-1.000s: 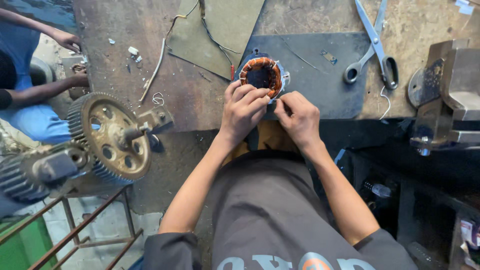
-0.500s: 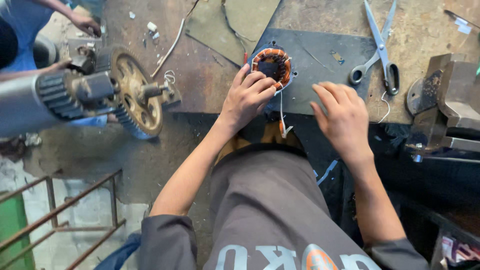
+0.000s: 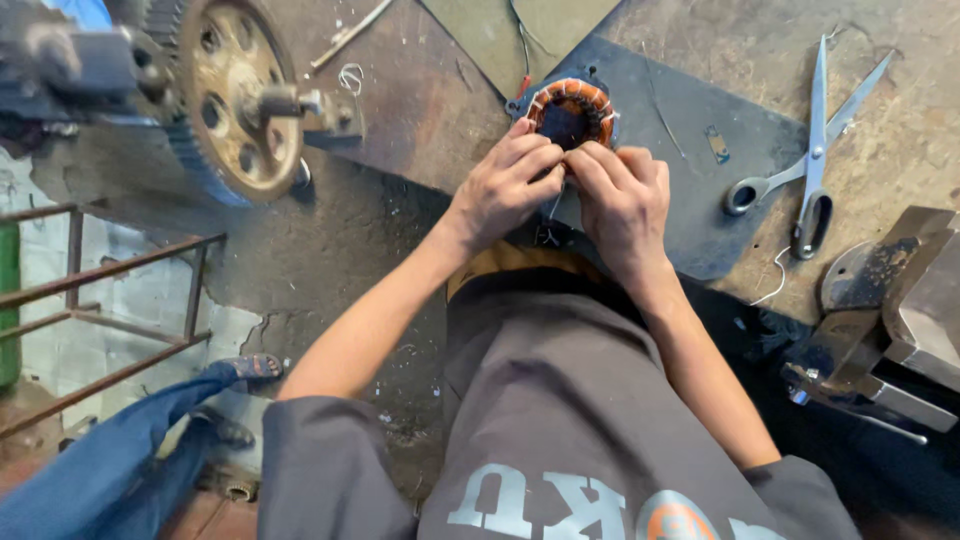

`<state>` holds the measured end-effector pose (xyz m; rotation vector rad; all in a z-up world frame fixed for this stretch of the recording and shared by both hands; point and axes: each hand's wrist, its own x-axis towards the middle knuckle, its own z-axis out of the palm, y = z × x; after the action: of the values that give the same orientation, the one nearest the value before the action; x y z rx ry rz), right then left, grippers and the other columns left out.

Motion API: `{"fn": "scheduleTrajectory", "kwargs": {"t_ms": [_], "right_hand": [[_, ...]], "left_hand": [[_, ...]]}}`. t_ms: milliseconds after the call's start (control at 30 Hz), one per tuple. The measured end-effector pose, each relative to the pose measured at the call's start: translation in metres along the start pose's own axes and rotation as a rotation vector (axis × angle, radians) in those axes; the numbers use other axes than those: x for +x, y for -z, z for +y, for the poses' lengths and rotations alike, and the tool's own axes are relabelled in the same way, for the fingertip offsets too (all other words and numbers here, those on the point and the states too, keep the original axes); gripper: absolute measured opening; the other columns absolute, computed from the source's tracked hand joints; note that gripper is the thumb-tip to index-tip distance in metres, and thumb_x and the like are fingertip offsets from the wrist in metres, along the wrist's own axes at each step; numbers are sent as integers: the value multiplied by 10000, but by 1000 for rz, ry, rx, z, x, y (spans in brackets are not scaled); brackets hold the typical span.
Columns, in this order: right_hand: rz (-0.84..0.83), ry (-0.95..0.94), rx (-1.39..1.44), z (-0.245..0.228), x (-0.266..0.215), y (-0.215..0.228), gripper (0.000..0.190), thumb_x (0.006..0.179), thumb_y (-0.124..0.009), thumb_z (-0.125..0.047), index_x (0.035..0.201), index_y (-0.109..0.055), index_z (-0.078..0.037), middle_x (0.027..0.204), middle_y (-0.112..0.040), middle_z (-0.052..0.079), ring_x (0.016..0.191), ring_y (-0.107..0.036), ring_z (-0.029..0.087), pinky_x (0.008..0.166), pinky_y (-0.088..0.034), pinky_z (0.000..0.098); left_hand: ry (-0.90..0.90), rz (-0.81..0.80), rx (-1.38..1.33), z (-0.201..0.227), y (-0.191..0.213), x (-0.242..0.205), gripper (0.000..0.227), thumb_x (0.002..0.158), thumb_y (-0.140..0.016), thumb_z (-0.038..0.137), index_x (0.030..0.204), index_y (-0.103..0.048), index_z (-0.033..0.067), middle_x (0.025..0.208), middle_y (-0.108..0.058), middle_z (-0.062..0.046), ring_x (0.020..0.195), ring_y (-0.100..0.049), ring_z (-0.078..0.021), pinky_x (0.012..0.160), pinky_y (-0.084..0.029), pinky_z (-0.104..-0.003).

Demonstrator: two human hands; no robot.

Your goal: The person winds white wire around the copper coils of a motor stator, securing the windings by hand. The person uses scissors to cut the wire and continues wrapping the stator.

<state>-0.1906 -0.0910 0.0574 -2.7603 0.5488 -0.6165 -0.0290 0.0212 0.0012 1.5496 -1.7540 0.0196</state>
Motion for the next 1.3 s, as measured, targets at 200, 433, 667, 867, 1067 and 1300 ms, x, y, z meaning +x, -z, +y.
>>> {"fn": "scheduleTrajectory", "kwargs": {"t_ms": [200,433,667,867,1067,1300], "right_hand": [[190,-207,131,-24,-29,-9,496,803,-826,-270,1127,-605,33,1151,-600,174,1030,-539,366,876,-435,452],[-93,-664,987,-8,-51,-33,163,987,-694,-179,928,-647,-35,892,-601,43,878,-528,202,826,-438,337],[-201,-773,1402,-3,-40,7,324,1081,-609,-308,919,-630,-27,845,-589,29,807,-499,143,773,-417,313],[115,-288,1242,-13,-9,15,456,1097,-486,-421,914,-559,-10,961,-632,61,997,-540,194,977,-450,355],[110,-569,1474,1,-21,-30,447,1137,-478,-426,907,-504,-44,783,-484,34,795,-500,183,893,-491,385],[-16,-117,1005,57,-44,-34,522,1142,-456,-403,788,-539,-30,722,-535,62,686,-560,206,702,-501,344]], "left_hand": [[-21,-44,-9,-5,1,-5,237,925,-745,73,1148,-666,74,1252,-624,-38,1268,-578,-245,1237,-388,-491],[-89,-50,16,-7,6,-2,276,886,-751,89,1146,-659,79,1261,-615,-50,1254,-579,-258,1228,-383,-498],[-105,-23,-7,-10,8,-2,221,884,-738,90,1086,-649,86,1243,-619,-46,1248,-581,-251,1228,-396,-483],[-83,-20,-24,-8,12,3,217,856,-733,92,1054,-644,87,1225,-623,-54,1232,-593,-252,1218,-413,-479],[-53,-12,-67,-8,16,9,186,897,-727,99,1066,-653,78,1202,-627,-50,1206,-603,-246,1202,-426,-473],[-48,-68,-160,-19,16,10,166,940,-706,90,1103,-680,83,1198,-642,-30,1169,-612,-224,1173,-447,-436]]}}
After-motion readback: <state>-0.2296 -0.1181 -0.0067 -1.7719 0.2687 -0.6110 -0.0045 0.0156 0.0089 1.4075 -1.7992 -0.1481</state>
